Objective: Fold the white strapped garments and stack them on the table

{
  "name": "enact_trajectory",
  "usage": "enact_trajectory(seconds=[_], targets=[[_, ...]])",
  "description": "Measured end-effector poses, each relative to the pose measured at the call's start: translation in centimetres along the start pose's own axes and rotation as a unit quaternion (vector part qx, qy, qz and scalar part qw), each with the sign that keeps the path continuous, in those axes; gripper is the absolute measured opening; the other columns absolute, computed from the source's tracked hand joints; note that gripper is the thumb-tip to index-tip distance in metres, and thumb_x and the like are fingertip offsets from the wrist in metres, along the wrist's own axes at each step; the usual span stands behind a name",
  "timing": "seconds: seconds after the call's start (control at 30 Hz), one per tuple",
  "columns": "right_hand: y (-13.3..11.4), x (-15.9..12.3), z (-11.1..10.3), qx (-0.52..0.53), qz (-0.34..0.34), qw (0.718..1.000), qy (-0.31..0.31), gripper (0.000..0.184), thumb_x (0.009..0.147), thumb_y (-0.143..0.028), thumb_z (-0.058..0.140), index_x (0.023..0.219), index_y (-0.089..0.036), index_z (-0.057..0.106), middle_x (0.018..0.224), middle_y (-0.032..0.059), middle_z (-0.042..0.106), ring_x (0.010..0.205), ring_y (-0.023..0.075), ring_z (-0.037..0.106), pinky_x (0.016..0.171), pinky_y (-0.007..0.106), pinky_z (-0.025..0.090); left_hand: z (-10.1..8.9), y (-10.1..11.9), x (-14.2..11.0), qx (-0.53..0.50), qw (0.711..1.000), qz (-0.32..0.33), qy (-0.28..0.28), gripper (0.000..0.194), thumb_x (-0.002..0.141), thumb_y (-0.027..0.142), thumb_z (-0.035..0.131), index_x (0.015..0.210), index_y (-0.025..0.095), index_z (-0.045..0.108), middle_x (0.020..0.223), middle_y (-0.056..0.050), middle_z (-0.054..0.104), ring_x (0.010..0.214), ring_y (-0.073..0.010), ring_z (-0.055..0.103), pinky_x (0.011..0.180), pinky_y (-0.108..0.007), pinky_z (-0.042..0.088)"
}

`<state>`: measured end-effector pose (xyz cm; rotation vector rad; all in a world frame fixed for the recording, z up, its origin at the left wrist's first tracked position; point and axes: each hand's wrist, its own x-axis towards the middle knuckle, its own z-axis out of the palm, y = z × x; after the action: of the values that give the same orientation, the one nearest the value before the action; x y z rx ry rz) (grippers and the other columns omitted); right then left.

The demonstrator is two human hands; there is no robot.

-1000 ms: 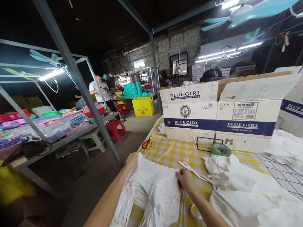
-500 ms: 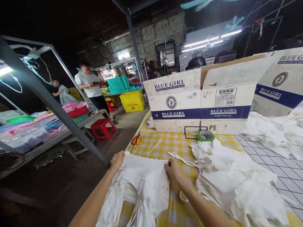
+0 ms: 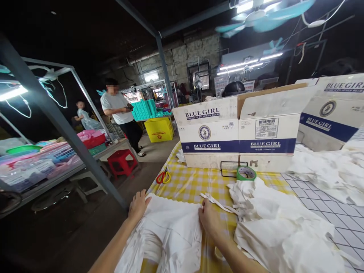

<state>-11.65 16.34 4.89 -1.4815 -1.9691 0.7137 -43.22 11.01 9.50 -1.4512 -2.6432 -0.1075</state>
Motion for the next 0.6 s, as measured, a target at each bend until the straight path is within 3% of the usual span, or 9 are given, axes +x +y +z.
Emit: enact_trajectory(seconds=[0.1,0.17,0.27,0.33,0.4,0.5,0.6], targets=[[-1.1,-2.3,-0.4,-0.041,-0.133,0.990,0.031,0.047,0.081,-0.019,0.044,0.128,-0.019,0.043,0.135,0.0124,0.042,0.121,0.0271,0.041,0.096,0.039,0.034,0.7,0.2,-1.0,-0.023,0.998,0.063,-0.011,0.050,0.089,0.042,0.032,0.136,0.023,0.033,0.136,-0.011,0.039,0.127,-0.0261,0.033,0.099,-0.042,0.028],[-1.5,-3.9,-0.4,-0.059,-0.250,0.965,-0.045,0.053,0.084,-0.029,0.046,0.136,-0.028,0.033,0.145,0.0058,0.030,0.129,0.0272,0.031,0.103,0.043,0.027,1.9,0.3,-2.0,-0.040,0.991,0.101,-0.074,0.054,0.086,0.048,0.033,0.136,0.027,0.034,0.145,-0.007,0.029,0.133,-0.0272,0.021,0.103,-0.047,0.021],[-1.5,-5.7,-0.6,-0.063,-0.361,0.912,-0.183,0.057,0.088,-0.042,0.042,0.140,-0.032,0.022,0.145,0.0036,0.029,0.131,0.0273,0.027,0.106,0.048,0.022,3.2,0.5,-3.3,-0.050,0.980,0.123,-0.150,0.064,0.081,0.055,0.037,0.138,0.028,0.030,0.149,-0.005,0.015,0.136,-0.0288,0.012,0.105,-0.051,0.012],[-1.1,-6.4,-1.0,-0.069,-0.368,0.904,-0.208,0.056,0.089,-0.045,0.039,0.141,-0.030,0.022,0.144,0.0050,0.030,0.132,0.0282,0.026,0.106,0.051,0.020,2.9,0.7,-3.8,-0.053,0.975,0.125,-0.177,0.068,0.080,0.057,0.037,0.140,0.027,0.025,0.150,-0.005,0.012,0.137,-0.0281,0.010,0.106,-0.050,0.010],[-0.1,-7.1,-1.8,-0.082,-0.352,0.912,-0.195,0.055,0.088,-0.045,0.039,0.140,-0.031,0.025,0.145,0.0044,0.029,0.132,0.0284,0.026,0.106,0.051,0.021,1.6,1.1,-4.3,-0.048,0.975,0.110,-0.189,0.071,0.080,0.057,0.036,0.141,0.024,0.021,0.149,-0.007,0.013,0.136,-0.0286,0.010,0.106,-0.051,0.010],[2.9,-8.4,-4.0,-0.107,-0.321,0.931,-0.137,0.056,0.087,-0.041,0.043,0.139,-0.030,0.027,0.144,0.0041,0.031,0.130,0.0278,0.030,0.104,0.047,0.027,-0.9,2.9,-6.2,-0.023,0.988,0.102,-0.114,0.070,0.081,0.052,0.037,0.142,0.021,0.019,0.149,-0.009,0.011,0.137,-0.0294,0.008,0.106,-0.053,0.007],[7.6,-10.1,-6.9,-0.154,-0.283,0.944,-0.068,0.059,0.084,-0.033,0.049,0.139,-0.031,0.029,0.144,0.0053,0.030,0.129,0.0301,0.031,0.103,0.047,0.027,-2.2,6.3,-10.3,-0.039,0.983,0.174,-0.034,0.066,0.083,0.045,0.038,0.142,0.022,0.019,0.149,-0.006,0.008,0.137,-0.0267,0.004,0.108,-0.051,0.004]])
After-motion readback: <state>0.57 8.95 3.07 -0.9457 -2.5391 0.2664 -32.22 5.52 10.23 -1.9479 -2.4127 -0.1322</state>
